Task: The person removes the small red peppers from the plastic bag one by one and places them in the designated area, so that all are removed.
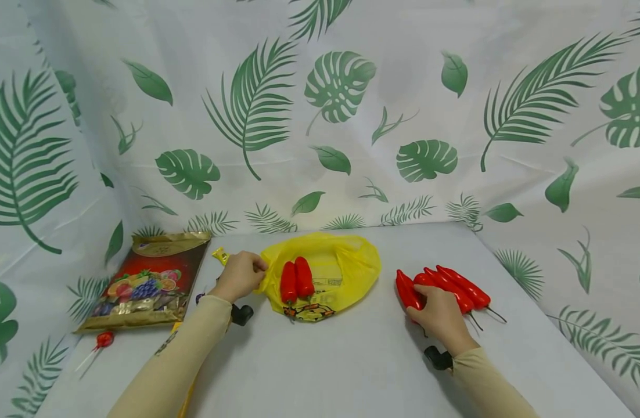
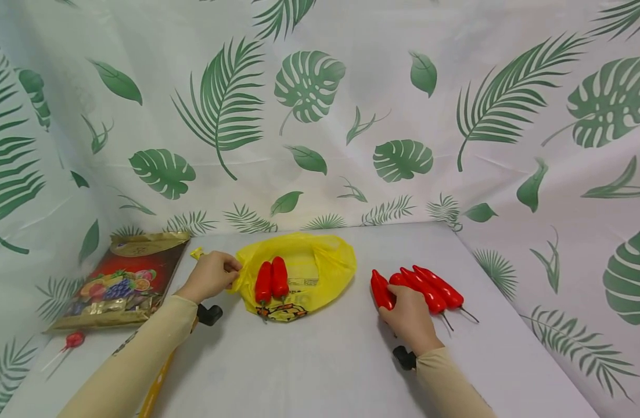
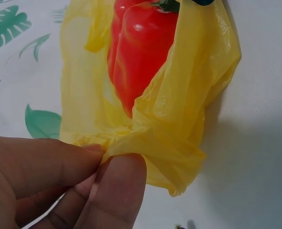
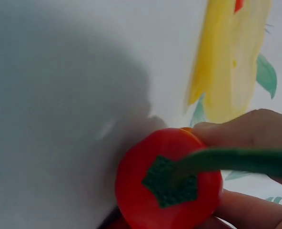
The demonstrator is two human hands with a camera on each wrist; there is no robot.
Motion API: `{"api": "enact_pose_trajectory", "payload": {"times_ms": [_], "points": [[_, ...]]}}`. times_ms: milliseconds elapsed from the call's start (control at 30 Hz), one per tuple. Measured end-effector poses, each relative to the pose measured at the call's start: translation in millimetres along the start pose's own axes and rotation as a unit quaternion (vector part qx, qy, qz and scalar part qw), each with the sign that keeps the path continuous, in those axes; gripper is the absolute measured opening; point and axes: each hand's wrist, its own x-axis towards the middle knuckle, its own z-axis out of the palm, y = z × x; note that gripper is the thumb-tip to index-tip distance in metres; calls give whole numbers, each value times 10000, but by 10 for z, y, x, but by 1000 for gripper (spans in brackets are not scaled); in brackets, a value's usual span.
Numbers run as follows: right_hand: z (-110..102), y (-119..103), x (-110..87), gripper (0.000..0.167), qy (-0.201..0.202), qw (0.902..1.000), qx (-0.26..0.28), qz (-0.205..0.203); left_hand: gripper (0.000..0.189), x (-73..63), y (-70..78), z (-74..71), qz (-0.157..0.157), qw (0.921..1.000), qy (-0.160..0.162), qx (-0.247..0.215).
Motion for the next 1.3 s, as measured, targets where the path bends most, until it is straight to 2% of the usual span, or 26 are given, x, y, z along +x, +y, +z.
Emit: {"api": "enact_pose_trajectory", "payload": {"times_ms": [300,467,567,700,833,1033,1300], "points": [[-29,60,17,68,-83,9990,-429,96,13,0,-5,3,-28,10000,3,-19],[-47,14,7,62,215,9984,-507,-136,12,11,-13,18,-59,10000,-9,-39],[-37,-90,53,57,470,9974,-406,-378,12,15,-36,12,-69,10000,11,-62],[16,-280,141,54,604,9960,-6,-659,13,5,-51,5,-75,9999,10,-110],[152,-495,226,56,396,9938,631,-822,13,-4,-55,12,-80,9999,24,-91],[522,-887,404,57,8,9849,1387,-1040,12,3,-59,25,-119,9999,104,-61],[973,-1461,634,55,-434,9734,1906,-1196,11,5,-33,49,-49,9999,157,4]]}}
